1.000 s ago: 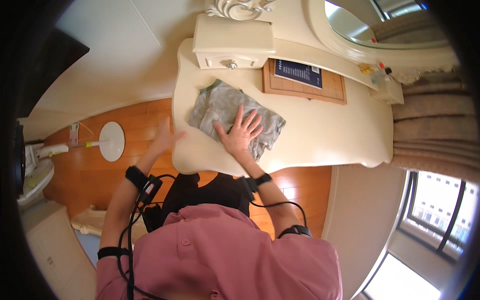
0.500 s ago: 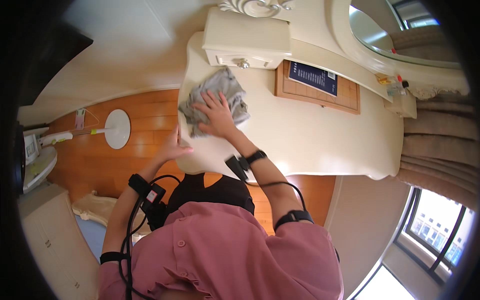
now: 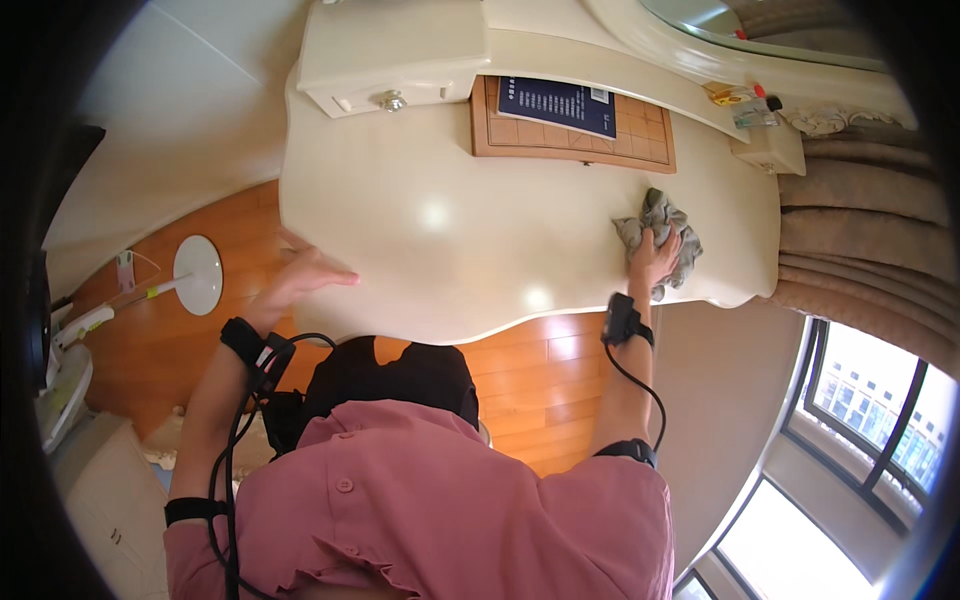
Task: Clean various surfaces in a bedroom, including a wardrobe, vanity, window sill, fan, and door frame using a cloth.
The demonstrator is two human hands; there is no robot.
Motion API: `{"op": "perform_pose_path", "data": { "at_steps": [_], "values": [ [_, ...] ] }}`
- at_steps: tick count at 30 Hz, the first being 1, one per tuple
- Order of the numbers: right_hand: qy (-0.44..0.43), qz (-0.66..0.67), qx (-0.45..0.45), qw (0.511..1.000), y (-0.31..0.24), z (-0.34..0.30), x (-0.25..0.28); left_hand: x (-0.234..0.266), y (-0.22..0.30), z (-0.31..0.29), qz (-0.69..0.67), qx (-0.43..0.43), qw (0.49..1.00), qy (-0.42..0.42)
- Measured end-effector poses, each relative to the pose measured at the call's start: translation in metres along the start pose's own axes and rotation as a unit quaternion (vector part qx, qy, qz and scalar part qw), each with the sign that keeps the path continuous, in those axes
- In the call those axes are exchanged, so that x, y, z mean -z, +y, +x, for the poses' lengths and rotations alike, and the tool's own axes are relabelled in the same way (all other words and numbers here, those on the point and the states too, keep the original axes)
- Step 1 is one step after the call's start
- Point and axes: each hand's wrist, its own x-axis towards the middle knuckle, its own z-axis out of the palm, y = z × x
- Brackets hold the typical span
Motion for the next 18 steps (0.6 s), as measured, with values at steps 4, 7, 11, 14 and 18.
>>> {"op": "perform_pose_path", "data": {
  "at_steps": [4,7,11,14,18],
  "values": [
    [0.037,-0.031,0.025,0.999,-0.01,-0.028,-0.027,-0.007,-0.005,0.007,0.015,-0.009,1.0,0.023],
    [-0.055,0.043,0.284,0.956,-0.102,-0.116,-0.043,-0.027,-0.012,0.011,0.339,0.103,0.895,0.271],
    [-0.298,0.164,0.384,0.858,-0.209,-0.227,-0.03,0.003,-0.07,0.041,0.293,0.004,0.945,0.143],
    [-0.338,0.204,0.395,0.83,-0.208,-0.233,-0.022,0.014,-0.078,0.056,0.261,-0.076,0.96,0.061],
    [-0.353,0.208,0.384,0.827,-0.149,-0.205,-0.004,0.014,-0.09,0.048,0.242,-0.057,0.964,0.093]
  ]
}}
